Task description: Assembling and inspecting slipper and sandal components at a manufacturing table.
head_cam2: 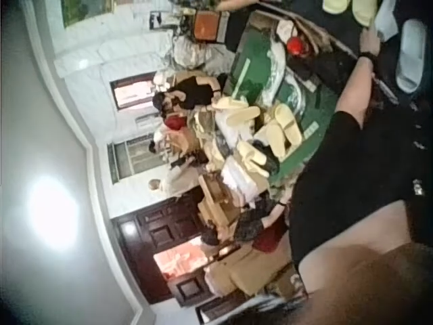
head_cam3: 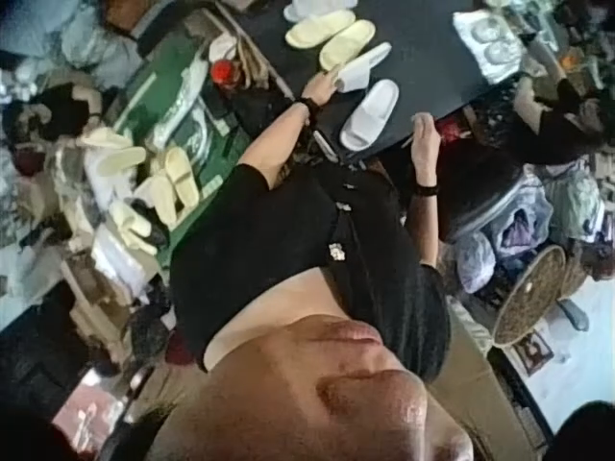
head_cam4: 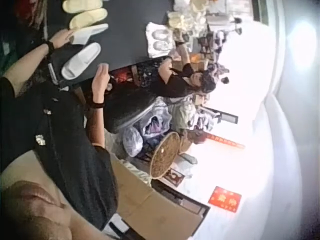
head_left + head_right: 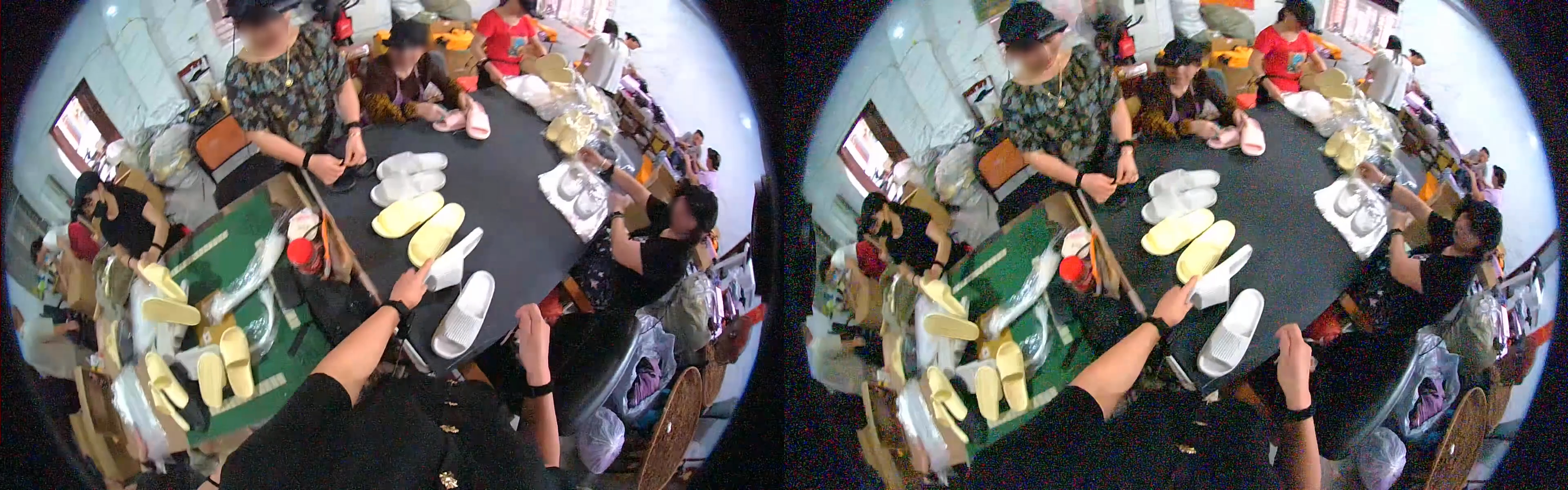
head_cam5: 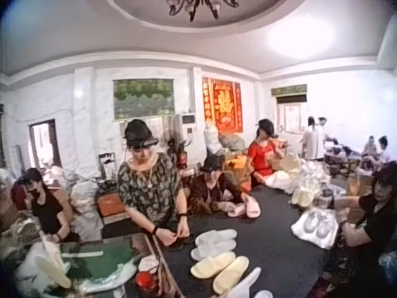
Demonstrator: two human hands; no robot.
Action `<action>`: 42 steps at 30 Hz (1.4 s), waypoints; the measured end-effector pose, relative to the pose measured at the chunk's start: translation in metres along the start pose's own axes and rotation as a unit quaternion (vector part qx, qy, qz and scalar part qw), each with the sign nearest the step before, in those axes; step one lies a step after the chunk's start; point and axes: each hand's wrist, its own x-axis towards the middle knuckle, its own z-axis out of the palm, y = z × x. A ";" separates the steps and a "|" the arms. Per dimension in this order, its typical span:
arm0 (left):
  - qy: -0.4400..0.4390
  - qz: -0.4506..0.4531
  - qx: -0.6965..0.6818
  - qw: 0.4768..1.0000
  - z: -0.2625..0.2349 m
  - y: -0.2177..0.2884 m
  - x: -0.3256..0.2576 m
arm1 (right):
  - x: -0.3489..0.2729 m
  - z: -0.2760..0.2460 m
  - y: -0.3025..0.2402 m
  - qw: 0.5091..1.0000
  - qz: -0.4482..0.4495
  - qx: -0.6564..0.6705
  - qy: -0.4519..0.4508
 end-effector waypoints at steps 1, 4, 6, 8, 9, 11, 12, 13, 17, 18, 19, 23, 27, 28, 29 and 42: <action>0.025 -0.006 -0.051 0.998 0.008 -0.014 0.004 | 0.001 -0.002 0.000 0.999 -0.023 -0.017 0.036; 0.011 -0.089 -0.144 0.986 0.007 -0.013 0.002 | 0.002 -0.017 0.016 0.997 0.049 0.010 0.051; 0.081 -0.026 -0.220 0.972 0.004 -0.010 -0.005 | 0.001 -0.022 0.025 0.995 0.029 0.025 0.093; 0.057 -0.031 -0.213 0.975 0.005 -0.026 -0.020 | 0.001 -0.027 0.020 0.992 0.077 0.066 0.078; 0.030 -0.050 -0.227 0.972 0.010 -0.032 -0.029 | 0.002 -0.026 0.024 0.992 0.077 0.063 0.082; -0.052 -0.105 -0.206 0.971 0.017 -0.043 -0.049 | 0.004 -0.021 0.034 0.983 0.105 0.139 0.063; -0.110 -0.139 -0.171 0.969 0.016 -0.045 -0.056 | 0.006 -0.017 0.027 0.982 0.119 0.135 0.059; -0.110 -0.138 -0.172 0.969 0.014 -0.047 -0.058 | 0.008 -0.010 0.036 0.981 0.124 0.140 0.050; -0.128 -0.101 -0.069 0.984 -0.012 -0.027 -0.069 | 0.023 0.020 0.052 0.988 0.064 0.140 0.009; -0.124 -0.104 -0.070 0.984 -0.022 -0.016 -0.067 | 0.026 0.026 0.053 0.989 0.056 0.133 -0.013; -0.088 -0.071 -0.119 0.986 -0.030 -0.004 -0.065 | 0.029 0.036 0.056 0.986 0.081 0.144 -0.025; -0.026 0.061 -0.243 0.968 -0.077 0.063 -0.066 | 0.031 0.065 0.022 0.993 0.020 0.059 -0.097; -0.051 0.137 -0.228 0.963 -0.081 0.093 -0.073 | 0.031 0.086 0.000 0.986 -0.033 0.047 -0.155; -0.054 0.156 -0.205 0.965 -0.077 0.093 -0.074 | 0.031 0.090 0.000 0.982 -0.023 0.083 -0.170; -0.065 0.149 -0.198 0.967 -0.083 0.100 -0.076 | 0.031 0.095 0.000 0.975 -0.014 0.120 -0.185; -0.064 -0.033 -0.412 0.908 -0.081 0.073 -0.084 | 0.044 0.095 0.004 0.949 0.021 0.173 -0.263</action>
